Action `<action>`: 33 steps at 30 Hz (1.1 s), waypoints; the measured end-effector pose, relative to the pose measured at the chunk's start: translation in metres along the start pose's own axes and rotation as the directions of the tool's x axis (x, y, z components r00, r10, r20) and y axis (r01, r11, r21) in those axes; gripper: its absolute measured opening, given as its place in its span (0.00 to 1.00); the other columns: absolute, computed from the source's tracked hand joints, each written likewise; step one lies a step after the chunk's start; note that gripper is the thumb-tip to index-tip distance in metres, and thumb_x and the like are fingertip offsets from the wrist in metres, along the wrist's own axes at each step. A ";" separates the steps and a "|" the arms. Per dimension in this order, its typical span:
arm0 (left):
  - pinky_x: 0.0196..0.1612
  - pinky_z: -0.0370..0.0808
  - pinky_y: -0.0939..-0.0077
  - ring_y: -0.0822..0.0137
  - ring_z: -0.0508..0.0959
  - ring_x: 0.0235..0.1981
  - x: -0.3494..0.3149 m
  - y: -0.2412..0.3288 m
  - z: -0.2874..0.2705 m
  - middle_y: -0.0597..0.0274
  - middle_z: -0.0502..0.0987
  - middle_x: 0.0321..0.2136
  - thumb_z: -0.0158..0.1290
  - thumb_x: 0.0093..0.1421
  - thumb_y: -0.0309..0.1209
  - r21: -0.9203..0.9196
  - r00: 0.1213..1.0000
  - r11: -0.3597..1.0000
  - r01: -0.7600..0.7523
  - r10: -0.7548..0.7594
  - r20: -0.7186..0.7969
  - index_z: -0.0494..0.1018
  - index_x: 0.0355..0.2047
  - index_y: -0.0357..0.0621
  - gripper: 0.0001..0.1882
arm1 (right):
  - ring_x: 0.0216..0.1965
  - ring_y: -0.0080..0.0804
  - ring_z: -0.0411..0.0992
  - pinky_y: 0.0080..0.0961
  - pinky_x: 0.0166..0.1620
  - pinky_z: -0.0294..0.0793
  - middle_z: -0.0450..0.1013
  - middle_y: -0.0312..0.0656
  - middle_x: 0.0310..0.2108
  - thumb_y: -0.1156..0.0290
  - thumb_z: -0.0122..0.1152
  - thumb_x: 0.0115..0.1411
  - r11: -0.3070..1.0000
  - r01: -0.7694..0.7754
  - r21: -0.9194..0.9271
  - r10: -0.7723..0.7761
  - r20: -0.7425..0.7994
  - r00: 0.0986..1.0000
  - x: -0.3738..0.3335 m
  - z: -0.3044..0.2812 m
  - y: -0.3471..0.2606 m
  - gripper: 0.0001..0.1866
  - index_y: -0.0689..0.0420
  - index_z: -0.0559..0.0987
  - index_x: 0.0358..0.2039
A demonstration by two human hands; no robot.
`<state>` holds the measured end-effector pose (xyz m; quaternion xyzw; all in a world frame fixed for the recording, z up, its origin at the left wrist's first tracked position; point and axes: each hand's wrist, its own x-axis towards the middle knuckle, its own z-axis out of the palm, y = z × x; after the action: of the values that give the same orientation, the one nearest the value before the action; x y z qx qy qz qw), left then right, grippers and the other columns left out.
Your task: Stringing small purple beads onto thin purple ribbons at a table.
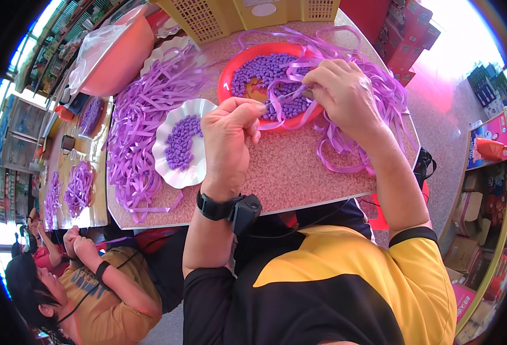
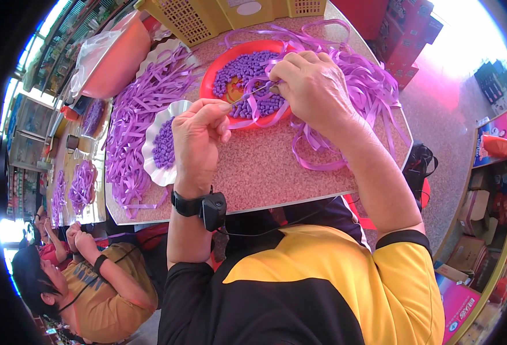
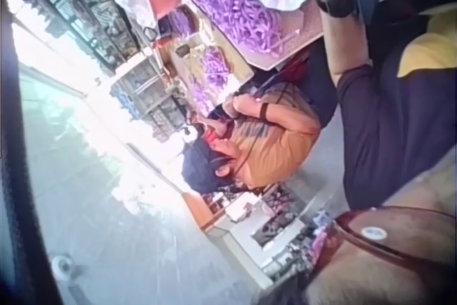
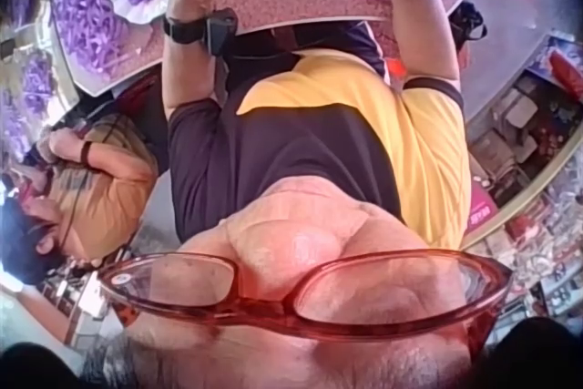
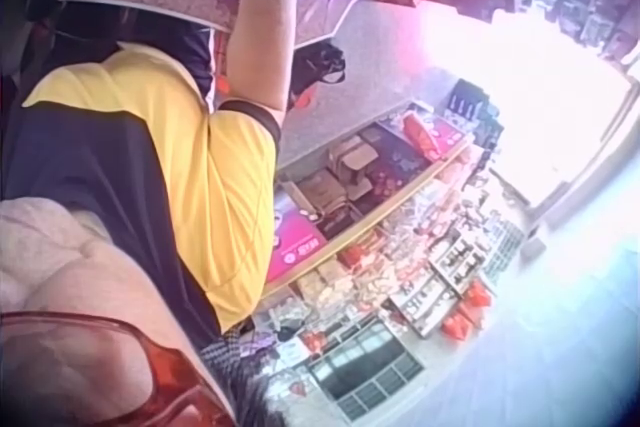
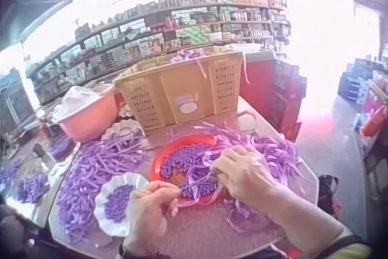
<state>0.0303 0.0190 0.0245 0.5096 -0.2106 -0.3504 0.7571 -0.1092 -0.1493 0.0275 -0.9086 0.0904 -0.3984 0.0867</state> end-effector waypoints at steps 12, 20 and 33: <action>0.19 0.64 0.83 0.79 0.67 0.17 -0.002 -0.004 0.003 0.68 0.72 0.18 0.57 0.55 0.21 0.076 0.998 0.996 0.039 -0.043 0.055 0.78 0.28 0.33 0.02 | 0.37 0.38 0.74 0.35 0.41 0.69 0.74 0.39 0.28 0.74 0.62 0.51 0.979 0.199 -0.053 -0.198 0.033 0.980 -0.002 0.000 -0.027 0.05 0.55 0.79 0.30; 0.19 0.62 0.87 0.84 0.69 0.19 -0.005 -0.002 0.009 0.66 0.80 0.25 0.63 0.56 0.27 0.135 0.995 0.991 0.002 -0.014 0.094 0.81 0.36 0.35 0.09 | 0.27 0.42 0.74 0.35 0.30 0.72 0.73 0.40 0.26 0.76 0.64 0.51 0.991 0.077 0.106 -0.083 0.056 0.995 -0.005 -0.001 -0.022 0.06 0.56 0.78 0.32; 0.29 0.67 0.91 0.83 0.74 0.24 -0.010 0.003 0.015 0.69 0.80 0.24 0.65 0.52 0.23 0.277 0.997 0.960 -0.048 0.031 0.067 0.82 0.32 0.36 0.07 | 0.28 0.39 0.76 0.32 0.30 0.73 0.75 0.41 0.26 0.77 0.64 0.52 0.972 0.059 0.226 -0.080 0.085 0.993 -0.004 -0.006 -0.019 0.05 0.57 0.78 0.30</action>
<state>0.0143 0.0180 0.0332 0.5956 -0.2912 -0.3178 0.6779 -0.1141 -0.1301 0.0332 -0.9134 0.0091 -0.3659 0.1781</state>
